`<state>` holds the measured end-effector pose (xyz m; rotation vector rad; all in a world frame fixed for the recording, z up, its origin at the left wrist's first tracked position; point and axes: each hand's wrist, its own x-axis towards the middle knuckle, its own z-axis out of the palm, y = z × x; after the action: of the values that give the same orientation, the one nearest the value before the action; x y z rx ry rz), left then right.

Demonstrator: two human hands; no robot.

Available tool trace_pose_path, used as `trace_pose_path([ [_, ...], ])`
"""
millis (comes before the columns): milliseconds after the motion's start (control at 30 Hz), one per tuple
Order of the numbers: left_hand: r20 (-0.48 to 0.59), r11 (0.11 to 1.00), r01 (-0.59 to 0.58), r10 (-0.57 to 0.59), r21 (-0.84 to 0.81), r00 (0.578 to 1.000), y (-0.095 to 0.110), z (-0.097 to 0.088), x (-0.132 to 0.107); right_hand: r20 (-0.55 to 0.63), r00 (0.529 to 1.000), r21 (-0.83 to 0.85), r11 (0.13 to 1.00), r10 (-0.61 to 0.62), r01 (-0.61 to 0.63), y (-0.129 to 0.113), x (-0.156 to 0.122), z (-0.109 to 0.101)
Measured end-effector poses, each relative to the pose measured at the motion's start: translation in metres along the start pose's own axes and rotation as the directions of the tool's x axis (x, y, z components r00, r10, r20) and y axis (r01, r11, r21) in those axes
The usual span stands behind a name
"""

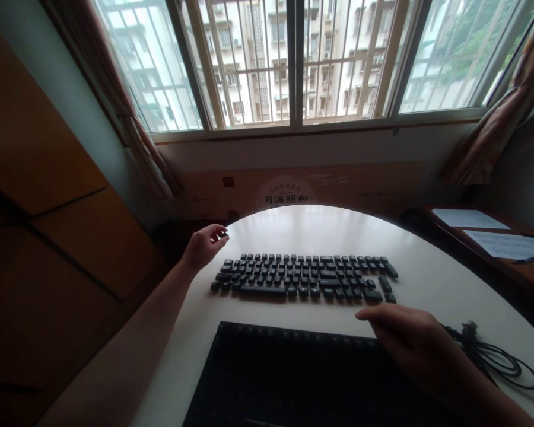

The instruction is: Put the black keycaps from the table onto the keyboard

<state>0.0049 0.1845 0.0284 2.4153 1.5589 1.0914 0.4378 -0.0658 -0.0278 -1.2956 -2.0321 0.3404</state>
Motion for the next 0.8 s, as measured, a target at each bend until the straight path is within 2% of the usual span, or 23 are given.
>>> trace_pose_path([
  [200, -0.012, 0.974, -0.217, 0.217, -0.07, 0.976, 0.05, -0.012, -0.008, -0.018, 1.0, -0.009, 1.0, -0.024, 0.024, -0.005, 0.002, -0.005],
  [300, -0.002, 0.959, -0.27, 0.27, -0.091, 0.963, 0.057, -0.013, -0.01, -0.01, 1.0, -0.014, 1.0, -0.019, 0.019, -0.004, 0.001, -0.006],
  [567, -0.024, 0.938, -0.323, 0.323, -0.127, 0.946, 0.052, -0.005, -0.012, -0.013, 0.998, -0.05, 0.997, -0.066, 0.066, -0.007, 0.002, -0.005],
  [667, 0.004, 0.912, -0.385, 0.389, -0.146, 0.921, 0.066, -0.005, -0.015, -0.008, 0.995, -0.08, 0.992, -0.097, 0.096, -0.013, 0.006, -0.003],
  [800, 0.073, 0.856, -0.476, 0.498, -0.205, 0.864, 0.103, -0.006, -0.029, -0.042, 0.984, -0.116, 0.979, -0.176, 0.17, -0.032, 0.011, -0.001],
])
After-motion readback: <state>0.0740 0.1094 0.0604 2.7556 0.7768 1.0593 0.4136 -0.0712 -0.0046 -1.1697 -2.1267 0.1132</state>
